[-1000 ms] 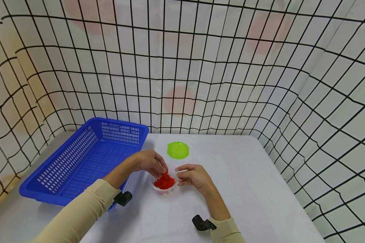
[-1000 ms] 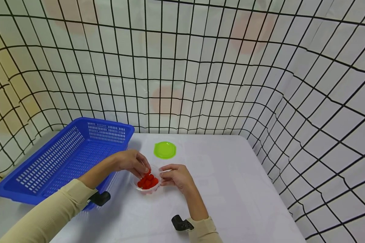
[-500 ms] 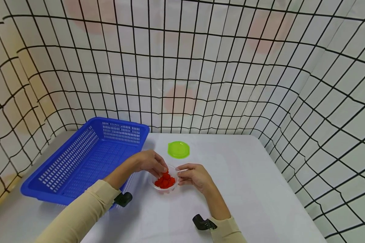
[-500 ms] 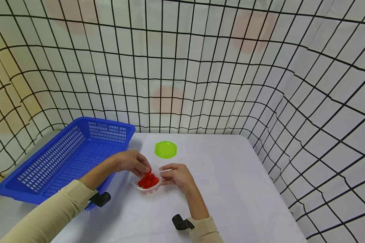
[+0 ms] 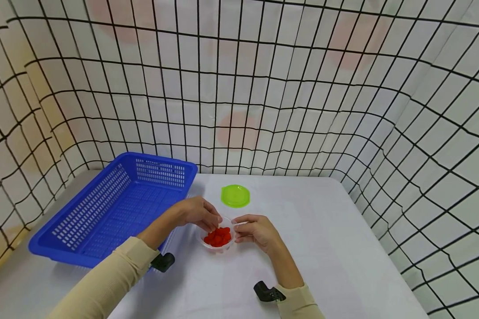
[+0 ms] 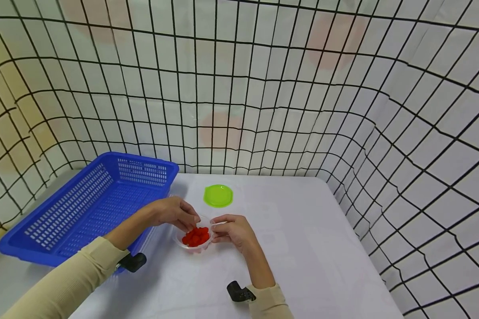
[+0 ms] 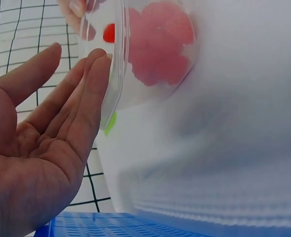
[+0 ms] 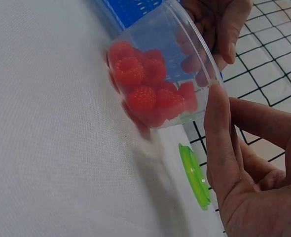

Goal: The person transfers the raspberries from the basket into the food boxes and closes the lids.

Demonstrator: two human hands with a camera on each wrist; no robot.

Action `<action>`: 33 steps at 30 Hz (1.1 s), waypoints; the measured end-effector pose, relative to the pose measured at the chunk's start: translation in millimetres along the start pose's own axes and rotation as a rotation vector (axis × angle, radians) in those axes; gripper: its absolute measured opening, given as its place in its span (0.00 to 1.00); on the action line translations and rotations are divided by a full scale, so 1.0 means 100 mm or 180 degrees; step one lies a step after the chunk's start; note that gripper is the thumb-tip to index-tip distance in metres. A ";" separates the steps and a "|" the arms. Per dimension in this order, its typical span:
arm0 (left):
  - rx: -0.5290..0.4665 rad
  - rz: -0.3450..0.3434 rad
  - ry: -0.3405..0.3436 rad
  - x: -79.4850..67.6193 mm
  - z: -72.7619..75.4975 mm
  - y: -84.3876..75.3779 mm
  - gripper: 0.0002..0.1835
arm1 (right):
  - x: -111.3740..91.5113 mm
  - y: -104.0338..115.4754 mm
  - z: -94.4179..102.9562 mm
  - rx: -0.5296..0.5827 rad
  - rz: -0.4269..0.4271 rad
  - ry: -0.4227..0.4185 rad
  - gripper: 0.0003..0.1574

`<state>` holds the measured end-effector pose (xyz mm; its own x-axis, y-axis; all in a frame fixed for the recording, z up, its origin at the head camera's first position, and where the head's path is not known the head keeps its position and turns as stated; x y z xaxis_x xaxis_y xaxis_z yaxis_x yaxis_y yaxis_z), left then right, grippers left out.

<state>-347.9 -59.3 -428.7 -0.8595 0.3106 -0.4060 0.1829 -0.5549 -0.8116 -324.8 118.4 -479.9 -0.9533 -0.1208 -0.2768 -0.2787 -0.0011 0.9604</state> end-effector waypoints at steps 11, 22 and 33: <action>-0.0085 -0.0043 -0.0145 -0.03 -0.01 0.00 0.13 | -0.01 0.04 -0.01 -0.0113 0.0014 0.0009 0.20; -0.0099 -0.0124 -0.0225 -0.07 -0.02 -0.05 0.16 | -0.01 0.15 0.01 -0.0743 0.0095 0.0261 0.23; -0.0525 -0.0183 -0.0835 0.07 0.24 -0.32 0.17 | 0.23 0.77 0.37 -0.1414 0.0274 -0.0286 0.25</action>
<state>-371.0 -58.2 -395.1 -0.9606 0.1160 -0.2527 0.1870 -0.4028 -0.8960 -372.1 152.3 -413.8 -0.9826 -0.0526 -0.1783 -0.1399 -0.4225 0.8955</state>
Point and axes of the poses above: each hand's wrist, its own x-axis towards the middle knuckle, its own z-axis out of the back of the hand, y = z × x, the point moved 8 cm from there along x, towards the middle knuckle, and after that the axes turned 7 degrees about -y, right-handed, at the moved point
